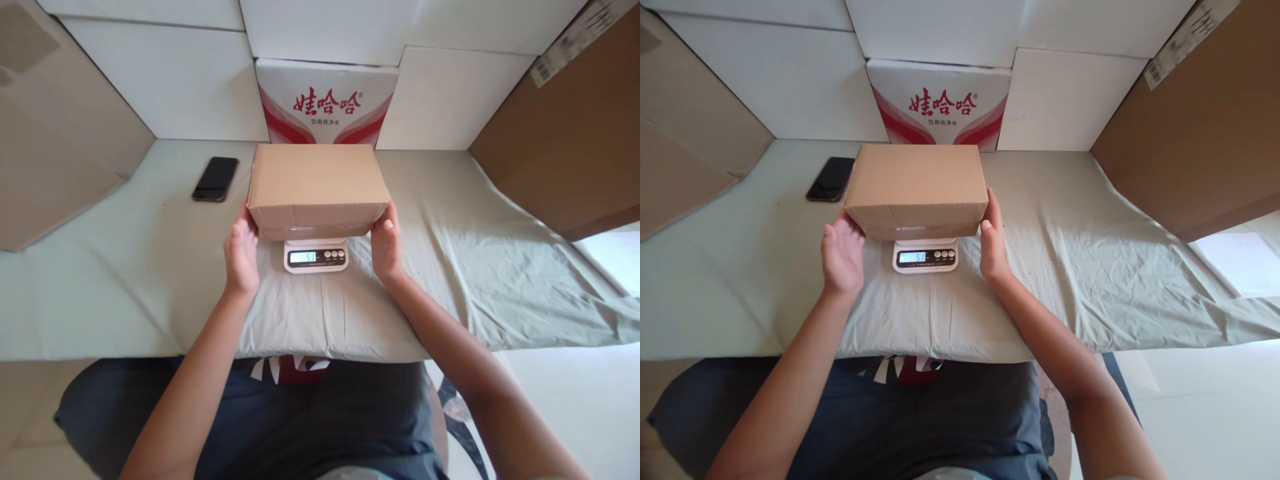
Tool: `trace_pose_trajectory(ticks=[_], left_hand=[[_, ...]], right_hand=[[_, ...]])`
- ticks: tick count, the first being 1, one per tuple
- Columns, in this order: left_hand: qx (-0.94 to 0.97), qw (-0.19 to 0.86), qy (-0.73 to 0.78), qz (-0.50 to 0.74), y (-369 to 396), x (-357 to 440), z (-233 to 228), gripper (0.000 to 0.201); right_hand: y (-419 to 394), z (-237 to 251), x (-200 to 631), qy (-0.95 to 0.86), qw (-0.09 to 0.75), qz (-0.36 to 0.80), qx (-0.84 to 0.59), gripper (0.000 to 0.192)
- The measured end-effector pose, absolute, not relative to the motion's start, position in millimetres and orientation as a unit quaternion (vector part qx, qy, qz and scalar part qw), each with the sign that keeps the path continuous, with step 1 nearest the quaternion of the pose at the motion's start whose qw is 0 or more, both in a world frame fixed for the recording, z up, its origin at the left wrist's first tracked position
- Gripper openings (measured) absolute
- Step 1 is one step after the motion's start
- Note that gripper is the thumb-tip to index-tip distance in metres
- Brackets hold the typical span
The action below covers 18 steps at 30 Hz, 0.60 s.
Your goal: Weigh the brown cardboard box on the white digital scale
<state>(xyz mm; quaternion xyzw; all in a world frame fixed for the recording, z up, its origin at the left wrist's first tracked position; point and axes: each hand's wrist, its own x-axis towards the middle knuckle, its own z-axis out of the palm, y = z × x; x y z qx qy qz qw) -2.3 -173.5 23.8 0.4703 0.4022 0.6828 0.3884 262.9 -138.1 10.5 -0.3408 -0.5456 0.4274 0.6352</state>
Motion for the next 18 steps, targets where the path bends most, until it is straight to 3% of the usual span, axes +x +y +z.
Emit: trace_pose_trajectory(ticks=[18], left_hand=[[0.502,0.379,0.415,0.657,-172,-2,26,0.081]], right_hand=[[-140,25,257,-0.594,0.617,0.411,-0.313,0.065]])
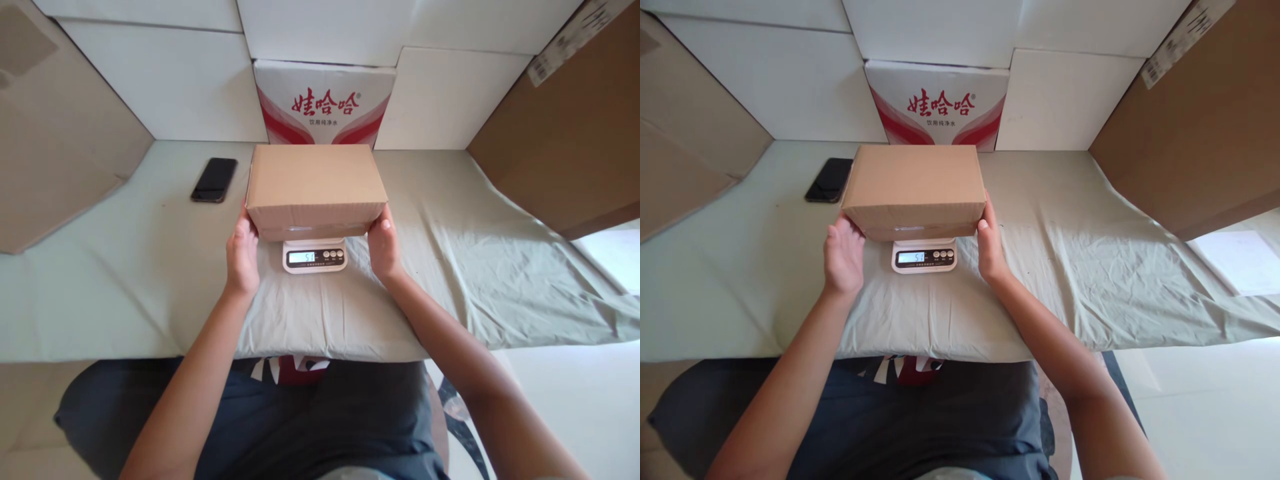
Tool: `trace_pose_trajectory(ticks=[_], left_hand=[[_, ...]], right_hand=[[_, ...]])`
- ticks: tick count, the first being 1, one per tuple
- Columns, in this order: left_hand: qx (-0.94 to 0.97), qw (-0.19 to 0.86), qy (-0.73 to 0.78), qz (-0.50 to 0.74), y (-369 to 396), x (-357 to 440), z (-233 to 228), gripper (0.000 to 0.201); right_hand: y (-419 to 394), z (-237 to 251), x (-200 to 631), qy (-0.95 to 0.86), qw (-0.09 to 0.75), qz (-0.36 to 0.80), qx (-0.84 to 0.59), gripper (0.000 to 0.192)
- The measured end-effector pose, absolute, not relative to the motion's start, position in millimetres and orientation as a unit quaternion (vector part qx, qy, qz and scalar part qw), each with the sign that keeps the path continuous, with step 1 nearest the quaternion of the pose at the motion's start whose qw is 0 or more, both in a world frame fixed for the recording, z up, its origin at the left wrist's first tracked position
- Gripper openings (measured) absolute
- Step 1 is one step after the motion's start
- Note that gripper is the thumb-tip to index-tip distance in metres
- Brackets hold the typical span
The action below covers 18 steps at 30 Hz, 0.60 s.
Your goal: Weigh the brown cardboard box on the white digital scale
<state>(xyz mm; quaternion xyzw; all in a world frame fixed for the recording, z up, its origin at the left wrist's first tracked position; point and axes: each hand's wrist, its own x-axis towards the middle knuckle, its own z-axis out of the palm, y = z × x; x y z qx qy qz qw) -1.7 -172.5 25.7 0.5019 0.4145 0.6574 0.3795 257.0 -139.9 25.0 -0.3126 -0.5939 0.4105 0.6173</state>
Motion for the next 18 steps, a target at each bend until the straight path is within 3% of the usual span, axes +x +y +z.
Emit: trace_pose_trajectory(ticks=[6,11,18], left_hand=[[0.485,0.399,0.406,0.663,-174,1,26,0.074],[0.492,0.409,0.396,0.659,-175,4,29,0.073],[0.514,0.441,0.369,0.637,-174,0,41,0.072]], right_hand=[[-143,27,253,-0.572,0.63,0.426,-0.307,0.054],[-141,18,255,-0.57,0.619,0.415,-0.347,0.065],[-148,33,254,-0.55,0.634,0.43,-0.333,0.06]])
